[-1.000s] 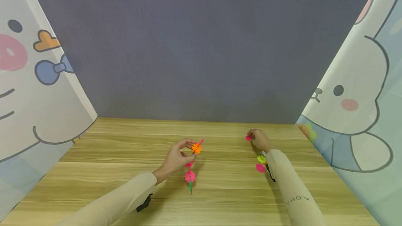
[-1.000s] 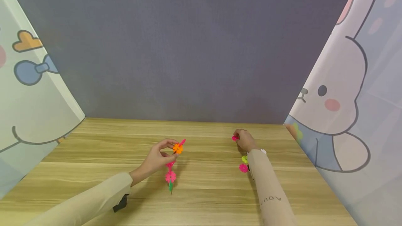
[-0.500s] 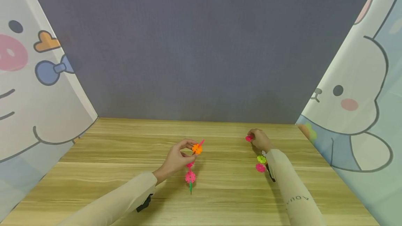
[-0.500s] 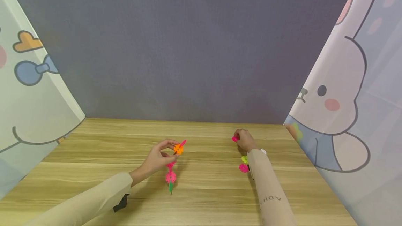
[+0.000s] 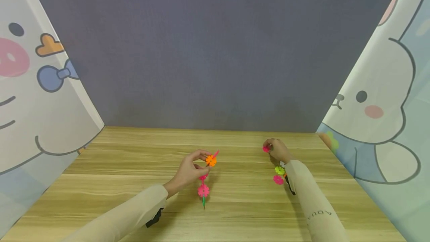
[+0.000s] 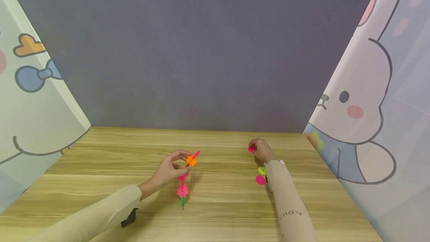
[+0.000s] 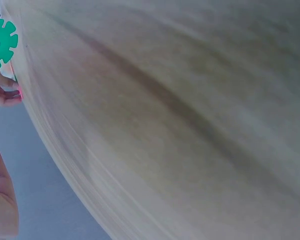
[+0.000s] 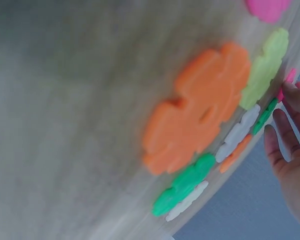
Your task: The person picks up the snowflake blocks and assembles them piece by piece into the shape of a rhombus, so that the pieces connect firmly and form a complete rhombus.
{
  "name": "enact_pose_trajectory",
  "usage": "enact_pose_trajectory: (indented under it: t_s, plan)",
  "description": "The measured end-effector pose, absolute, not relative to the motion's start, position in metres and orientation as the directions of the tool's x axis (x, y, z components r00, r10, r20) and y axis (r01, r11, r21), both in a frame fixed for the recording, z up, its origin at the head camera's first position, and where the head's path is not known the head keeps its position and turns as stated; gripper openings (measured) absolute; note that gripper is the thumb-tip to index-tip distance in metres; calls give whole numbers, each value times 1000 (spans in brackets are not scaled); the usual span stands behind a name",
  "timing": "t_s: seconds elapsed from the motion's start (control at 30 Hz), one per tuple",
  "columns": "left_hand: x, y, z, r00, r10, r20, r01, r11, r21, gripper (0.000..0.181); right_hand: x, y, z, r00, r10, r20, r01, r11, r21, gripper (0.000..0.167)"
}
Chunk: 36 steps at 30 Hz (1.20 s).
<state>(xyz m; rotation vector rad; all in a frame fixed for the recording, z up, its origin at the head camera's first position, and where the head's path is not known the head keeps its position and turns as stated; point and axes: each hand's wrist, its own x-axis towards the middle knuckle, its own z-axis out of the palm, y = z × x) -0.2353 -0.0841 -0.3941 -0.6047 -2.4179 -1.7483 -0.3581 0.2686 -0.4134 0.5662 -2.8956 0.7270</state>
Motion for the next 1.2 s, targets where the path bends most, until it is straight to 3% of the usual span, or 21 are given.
enact_pose_trajectory:
  t_s: [0.33, 0.57, 0.87, 1.2]
  plan:
    - [-217, -81, -369, -912, 281, 298, 373, 271, 887, 35, -354, 272, -411, -928, -288, 238, -369, 804, -467, 26]
    - [-218, -82, -370, -921, 268, 284, 356, 277, 893, 36, -353, 282, -409, -875, -368, 314, -483, 703, -523, 27]
    - [-218, -81, -369, -931, 241, 274, 338, 287, 896, 36, -346, 268, -390, -938, -268, 222, -348, 710, -613, 18]
    - [-220, -80, -368, -928, 212, 306, 361, 314, 878, 35, -336, 240, -372, -884, -337, 324, -467, 608, -642, 15]
